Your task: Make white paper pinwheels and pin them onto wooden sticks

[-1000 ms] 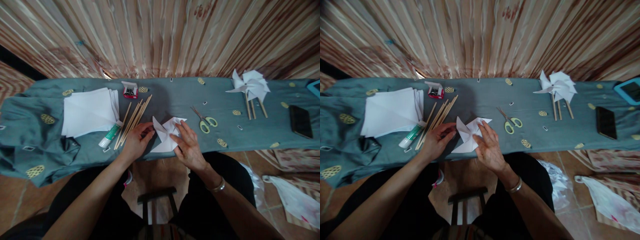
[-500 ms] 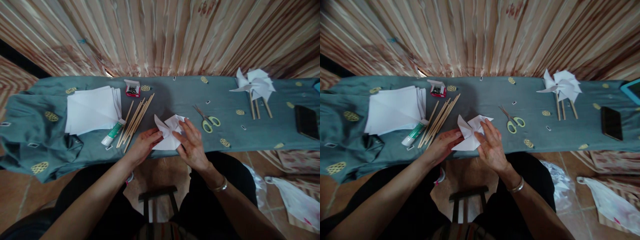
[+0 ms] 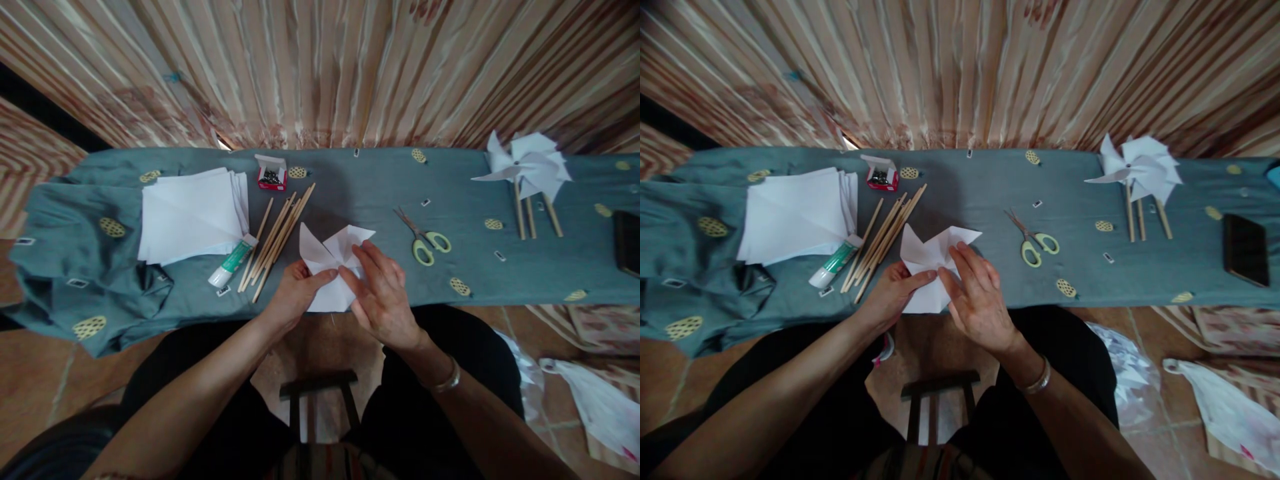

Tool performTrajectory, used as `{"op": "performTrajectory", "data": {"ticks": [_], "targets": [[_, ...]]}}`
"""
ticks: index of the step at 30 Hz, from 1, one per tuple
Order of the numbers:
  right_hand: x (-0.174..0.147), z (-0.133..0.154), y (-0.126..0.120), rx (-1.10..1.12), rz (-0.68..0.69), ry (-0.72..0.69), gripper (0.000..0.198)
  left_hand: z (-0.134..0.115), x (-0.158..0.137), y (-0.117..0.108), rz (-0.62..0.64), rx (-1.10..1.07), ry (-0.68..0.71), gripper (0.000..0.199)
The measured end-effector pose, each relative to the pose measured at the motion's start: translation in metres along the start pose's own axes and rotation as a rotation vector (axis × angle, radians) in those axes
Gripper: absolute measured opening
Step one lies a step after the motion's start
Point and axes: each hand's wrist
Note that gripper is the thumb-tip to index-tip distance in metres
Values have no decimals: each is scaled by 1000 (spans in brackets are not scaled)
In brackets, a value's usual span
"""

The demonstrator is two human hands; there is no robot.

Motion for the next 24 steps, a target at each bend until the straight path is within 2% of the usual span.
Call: {"op": "performTrajectory", "data": {"ticks": [6,11,16,20,24], "targets": [[1,4,-2,-8,-14,13,68,-3,0,-4,-29,6,44,32],[5,-2,-7,35,-106,113,72,-9,4,-11,-76,40,140,38],[11,-7,-14,227,-231,191,46,-12,10,-12,-121,72,239,38],[16,0,-13,268,-228,174,23,-11,12,-9,-115,108,240,34],[22,6,-7,312,-220,202,14,-13,11,-5,-122,131,258,30]]}}
Point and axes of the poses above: each hand's wrist, its own x-axis towards the middle knuckle, its own y-axis out of the palm, z = x × y, and after that the axes turned 10 degrees about z, right-handed
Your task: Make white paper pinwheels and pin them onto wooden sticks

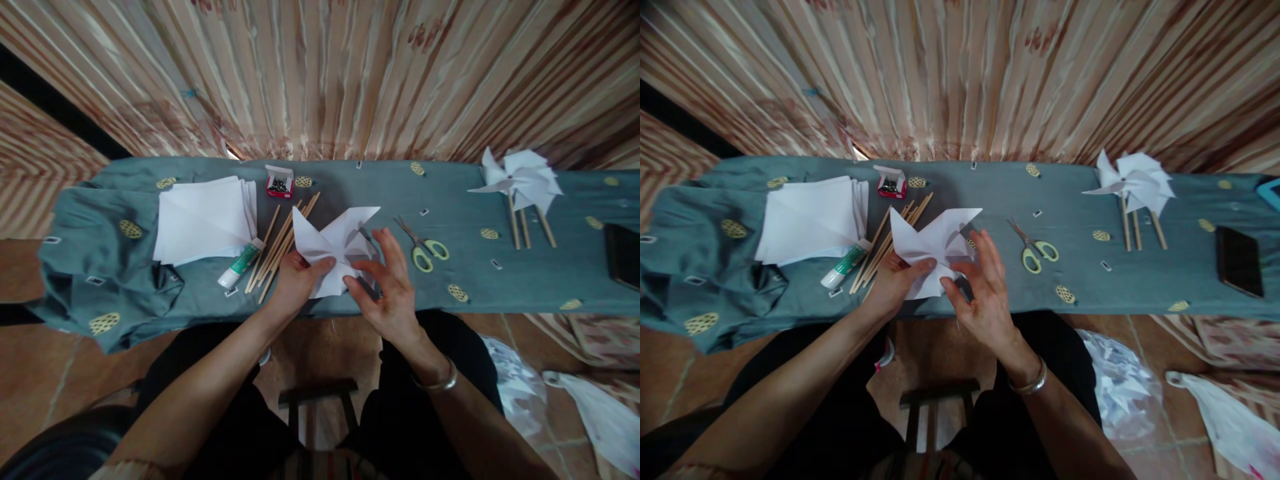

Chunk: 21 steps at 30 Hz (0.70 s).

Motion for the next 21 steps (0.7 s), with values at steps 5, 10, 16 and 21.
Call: {"op": "performTrajectory", "data": {"ticks": [5,10,16,21], "targets": [[4,0,6,97,11,99,10,-6,1,3,-11,-25,45,27],[6,-2,8,243,2,208,11,-9,2,5,27,-119,38,31],[6,-12,9,260,-25,224,13,-8,0,7,37,-146,8,34],[9,-13,10,218,-35,258,14,-5,-2,9,45,-159,12,33]]}}
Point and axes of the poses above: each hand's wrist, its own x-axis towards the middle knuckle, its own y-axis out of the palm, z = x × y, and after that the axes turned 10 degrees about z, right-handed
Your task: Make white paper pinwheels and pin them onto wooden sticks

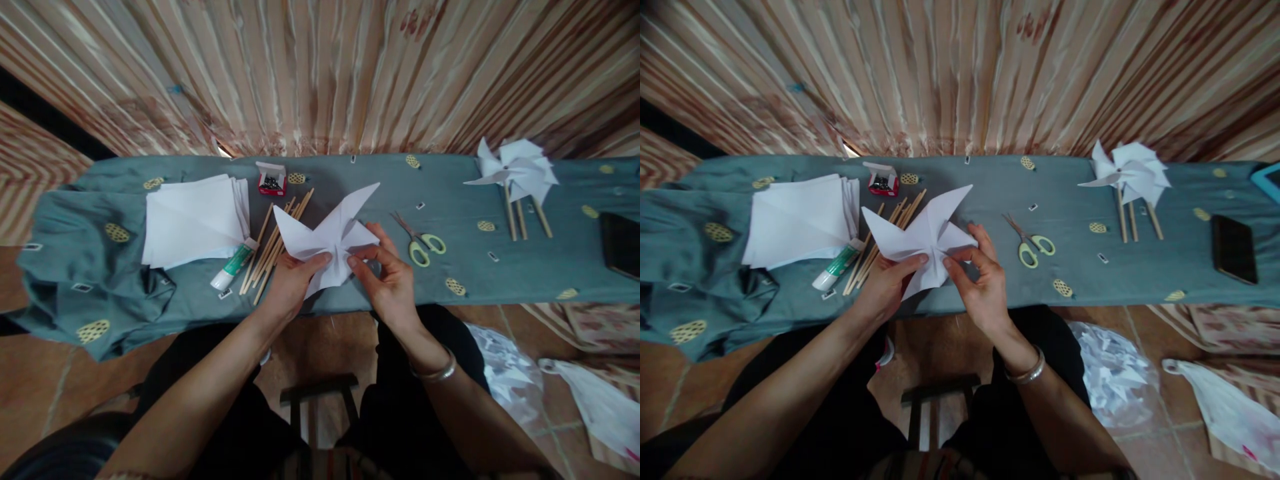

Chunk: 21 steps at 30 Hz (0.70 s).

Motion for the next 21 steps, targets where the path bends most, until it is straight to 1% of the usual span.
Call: {"op": "performTrajectory", "data": {"ticks": [4,11,16,21], "targets": [[1,2,2,42,-18,29,15,1,-1,1,-3,32,23,33],[0,2,4,13,4,47,13,0,-1,4,16,44,37,26],[1,10,5,179,7,133,12,0,-2,7,-29,32,71,29],[2,16,4,280,20,192,9,2,-2,7,-24,2,89,24]]}}
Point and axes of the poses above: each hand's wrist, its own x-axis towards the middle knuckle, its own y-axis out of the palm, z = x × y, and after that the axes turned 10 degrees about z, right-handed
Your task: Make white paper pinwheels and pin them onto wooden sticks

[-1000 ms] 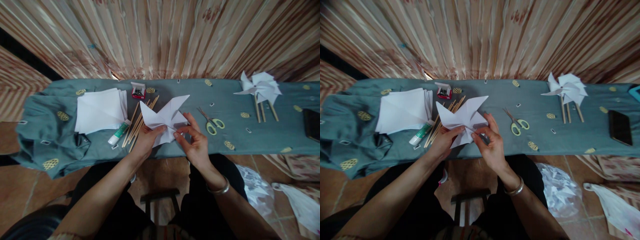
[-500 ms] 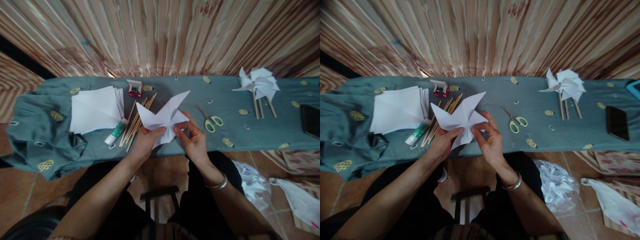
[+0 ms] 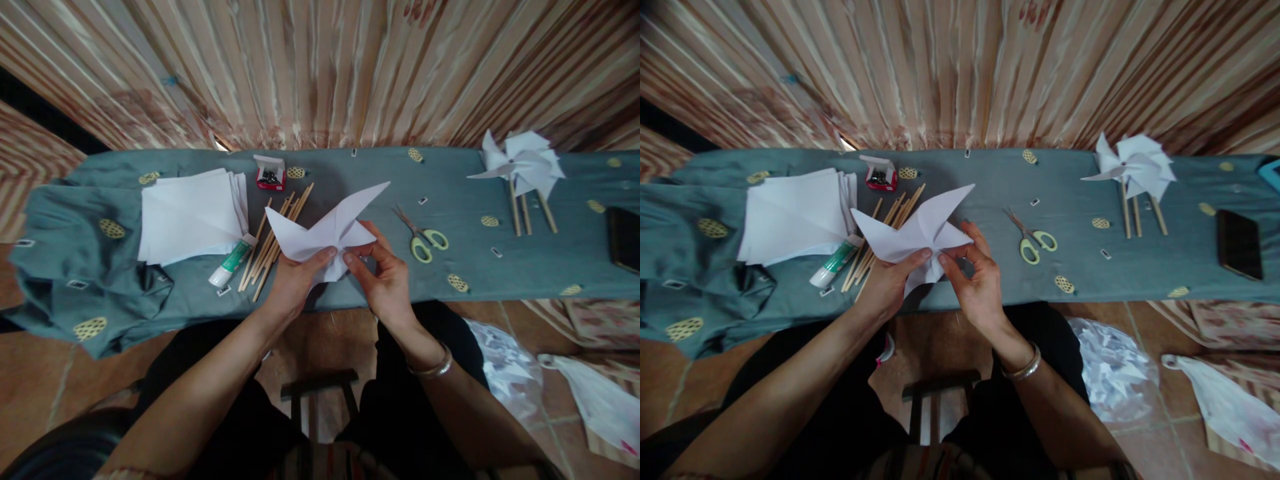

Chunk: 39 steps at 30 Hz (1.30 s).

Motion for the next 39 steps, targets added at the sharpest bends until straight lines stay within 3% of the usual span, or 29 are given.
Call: {"op": "performTrajectory", "data": {"ticks": [11,39], "targets": [[-1,0,3,28,14,11,8,0,2,0,-16,31,30,34],[0,0,4,65,6,34,8,1,3,1,-10,-14,35,34]]}}
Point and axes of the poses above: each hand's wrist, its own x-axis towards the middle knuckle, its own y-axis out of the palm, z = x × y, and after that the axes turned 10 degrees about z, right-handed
